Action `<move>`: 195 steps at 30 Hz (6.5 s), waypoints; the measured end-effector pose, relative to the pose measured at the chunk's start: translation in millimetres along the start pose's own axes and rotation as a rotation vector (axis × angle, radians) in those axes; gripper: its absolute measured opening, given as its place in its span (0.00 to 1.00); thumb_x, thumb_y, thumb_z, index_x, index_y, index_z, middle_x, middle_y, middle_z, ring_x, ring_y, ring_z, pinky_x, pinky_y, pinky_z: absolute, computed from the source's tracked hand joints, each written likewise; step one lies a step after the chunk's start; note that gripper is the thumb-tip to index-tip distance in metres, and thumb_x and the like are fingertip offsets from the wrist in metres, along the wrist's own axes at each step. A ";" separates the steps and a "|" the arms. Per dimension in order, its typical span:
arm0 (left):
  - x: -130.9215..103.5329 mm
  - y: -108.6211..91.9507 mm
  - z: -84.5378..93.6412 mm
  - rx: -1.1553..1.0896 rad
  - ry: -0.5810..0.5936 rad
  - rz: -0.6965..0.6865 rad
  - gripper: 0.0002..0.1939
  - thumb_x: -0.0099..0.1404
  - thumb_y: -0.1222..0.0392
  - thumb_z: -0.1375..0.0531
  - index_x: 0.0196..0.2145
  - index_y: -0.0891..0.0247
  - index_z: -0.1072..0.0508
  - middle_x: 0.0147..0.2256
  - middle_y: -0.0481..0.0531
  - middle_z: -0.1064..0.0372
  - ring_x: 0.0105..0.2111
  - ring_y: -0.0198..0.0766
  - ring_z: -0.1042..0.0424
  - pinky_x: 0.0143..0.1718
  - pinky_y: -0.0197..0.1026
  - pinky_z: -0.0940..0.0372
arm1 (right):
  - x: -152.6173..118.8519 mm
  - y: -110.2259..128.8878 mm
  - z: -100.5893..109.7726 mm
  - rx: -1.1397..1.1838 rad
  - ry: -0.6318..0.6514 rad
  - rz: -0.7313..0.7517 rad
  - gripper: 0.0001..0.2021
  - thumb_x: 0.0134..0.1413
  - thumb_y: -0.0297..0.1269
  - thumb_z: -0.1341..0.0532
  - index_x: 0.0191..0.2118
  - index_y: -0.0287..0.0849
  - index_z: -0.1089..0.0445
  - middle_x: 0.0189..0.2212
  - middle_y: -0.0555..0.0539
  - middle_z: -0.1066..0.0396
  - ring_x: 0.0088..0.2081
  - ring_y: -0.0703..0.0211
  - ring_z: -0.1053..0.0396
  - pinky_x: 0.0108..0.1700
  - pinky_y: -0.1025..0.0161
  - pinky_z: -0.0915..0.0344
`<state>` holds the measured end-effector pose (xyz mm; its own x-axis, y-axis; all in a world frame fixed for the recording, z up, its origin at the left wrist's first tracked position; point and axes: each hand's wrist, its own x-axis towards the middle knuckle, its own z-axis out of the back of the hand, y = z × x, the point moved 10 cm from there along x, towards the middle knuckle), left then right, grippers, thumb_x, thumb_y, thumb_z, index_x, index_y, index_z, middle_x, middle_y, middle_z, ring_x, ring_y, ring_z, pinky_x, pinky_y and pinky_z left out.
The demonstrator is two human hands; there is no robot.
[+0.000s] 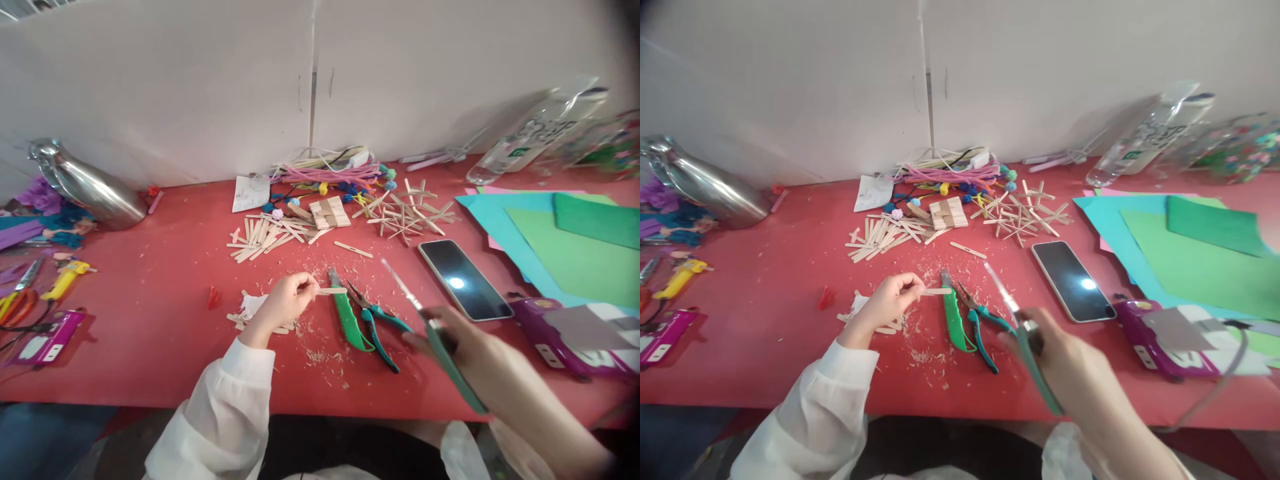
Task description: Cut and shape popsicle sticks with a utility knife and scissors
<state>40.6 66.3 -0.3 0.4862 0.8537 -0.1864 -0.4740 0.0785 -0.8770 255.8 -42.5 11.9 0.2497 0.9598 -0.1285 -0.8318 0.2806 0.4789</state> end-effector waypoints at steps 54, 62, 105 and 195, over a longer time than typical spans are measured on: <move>27.1 -4.2 65.2 0.883 -0.257 0.087 0.11 0.62 0.63 0.47 0.42 0.63 0.31 0.46 0.57 0.33 0.47 0.45 0.35 0.47 0.43 0.41 | 47.0 106.2 -61.5 -0.212 -0.101 0.744 0.23 0.44 0.32 0.41 0.50 0.36 0.33 0.44 0.37 0.30 0.43 0.46 0.33 0.44 0.52 0.34; 29.7 4.7 81.9 0.928 -0.119 0.142 0.06 0.59 0.63 0.43 0.36 0.63 0.30 0.41 0.56 0.31 0.45 0.45 0.33 0.45 0.42 0.42 | 54.7 96.7 -63.0 -0.181 -0.117 0.722 0.19 0.54 0.40 0.45 0.50 0.37 0.35 0.43 0.38 0.31 0.43 0.46 0.33 0.42 0.52 0.34; 95.2 -10.3 59.9 1.028 -0.087 -0.078 0.13 0.63 0.68 0.46 0.45 0.62 0.30 0.48 0.57 0.35 0.47 0.42 0.34 0.49 0.46 0.39 | 53.2 101.1 -57.1 -0.165 -0.133 0.716 0.13 0.52 0.35 0.42 0.44 0.39 0.31 0.40 0.39 0.30 0.42 0.49 0.33 0.42 0.56 0.35; -2.7 -22.8 -29.4 0.699 -0.364 -0.448 0.14 0.63 0.57 0.47 0.46 0.61 0.36 0.44 0.57 0.30 0.47 0.45 0.32 0.47 0.49 0.34 | 56.9 67.2 -11.6 0.384 -0.363 0.616 0.22 0.54 0.31 0.46 0.56 0.50 0.43 0.45 0.46 0.27 0.43 0.56 0.27 0.42 0.64 0.31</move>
<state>71.7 47.1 7.1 0.5265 0.7687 0.3631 -0.6918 0.6357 -0.3426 208.4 31.1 26.7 0.0021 0.8580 0.5137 -0.6607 -0.3844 0.6448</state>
